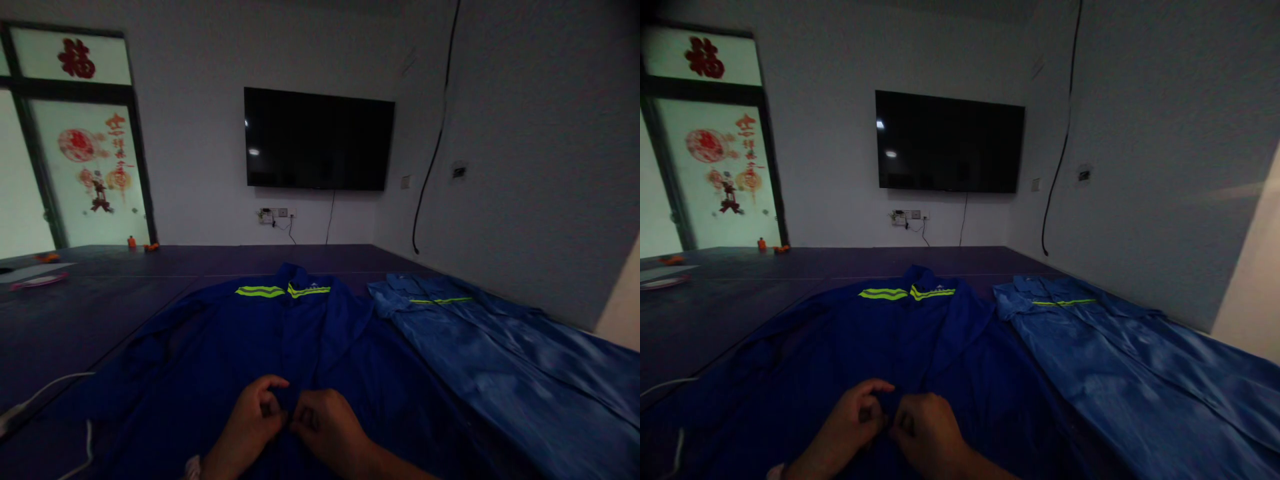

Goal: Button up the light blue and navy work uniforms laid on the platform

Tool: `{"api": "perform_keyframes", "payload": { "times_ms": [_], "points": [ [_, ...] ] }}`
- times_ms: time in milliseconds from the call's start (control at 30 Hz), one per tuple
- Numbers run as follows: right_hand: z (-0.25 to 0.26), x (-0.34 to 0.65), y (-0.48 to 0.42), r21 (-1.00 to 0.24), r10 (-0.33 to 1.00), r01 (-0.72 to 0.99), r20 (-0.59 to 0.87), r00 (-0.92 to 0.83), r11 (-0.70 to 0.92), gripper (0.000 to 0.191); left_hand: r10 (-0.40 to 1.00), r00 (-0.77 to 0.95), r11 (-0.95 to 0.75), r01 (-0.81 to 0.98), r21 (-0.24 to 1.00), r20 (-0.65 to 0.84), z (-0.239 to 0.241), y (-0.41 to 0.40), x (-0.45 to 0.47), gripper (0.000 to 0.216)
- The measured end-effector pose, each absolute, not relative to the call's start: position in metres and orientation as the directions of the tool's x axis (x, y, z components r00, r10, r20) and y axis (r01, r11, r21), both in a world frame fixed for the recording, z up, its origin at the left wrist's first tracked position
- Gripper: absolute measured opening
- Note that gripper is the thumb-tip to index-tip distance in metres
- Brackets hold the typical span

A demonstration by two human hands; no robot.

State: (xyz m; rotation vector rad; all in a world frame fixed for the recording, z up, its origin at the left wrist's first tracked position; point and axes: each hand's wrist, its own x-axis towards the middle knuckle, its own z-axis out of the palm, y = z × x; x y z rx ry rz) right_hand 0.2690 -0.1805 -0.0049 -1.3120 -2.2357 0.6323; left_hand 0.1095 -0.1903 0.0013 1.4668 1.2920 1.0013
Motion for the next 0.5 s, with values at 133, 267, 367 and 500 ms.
{"api": "perform_keyframes", "payload": {
  "times_ms": [133,267,367,500],
  "points": [
    [-0.0041,0.2693,-0.181,-0.605,0.889,0.668,0.168,-0.425,0.434,0.007,0.991,0.132,-0.029,0.242,0.97,-0.003,-0.0008,-0.1885,0.1084,0.043],
    [-0.0021,0.2688,-0.1821,-0.614,0.898,0.672,0.157,-0.411,0.414,0.007,0.991,0.13,-0.026,0.246,0.969,-0.007,-0.0016,-0.188,0.1081,0.045],
    [-0.0014,0.2686,-0.1822,-0.615,0.902,0.679,0.136,-0.41,0.401,0.007,0.991,0.134,-0.03,0.244,0.969,-0.003,-0.0016,-0.188,0.1082,0.045],
    [-0.0024,0.269,-0.1813,-0.62,0.902,0.674,0.142,-0.408,0.402,0.007,0.991,0.132,-0.044,0.248,0.968,0.012,-0.0031,-0.1881,0.1081,0.043]
  ]
}}
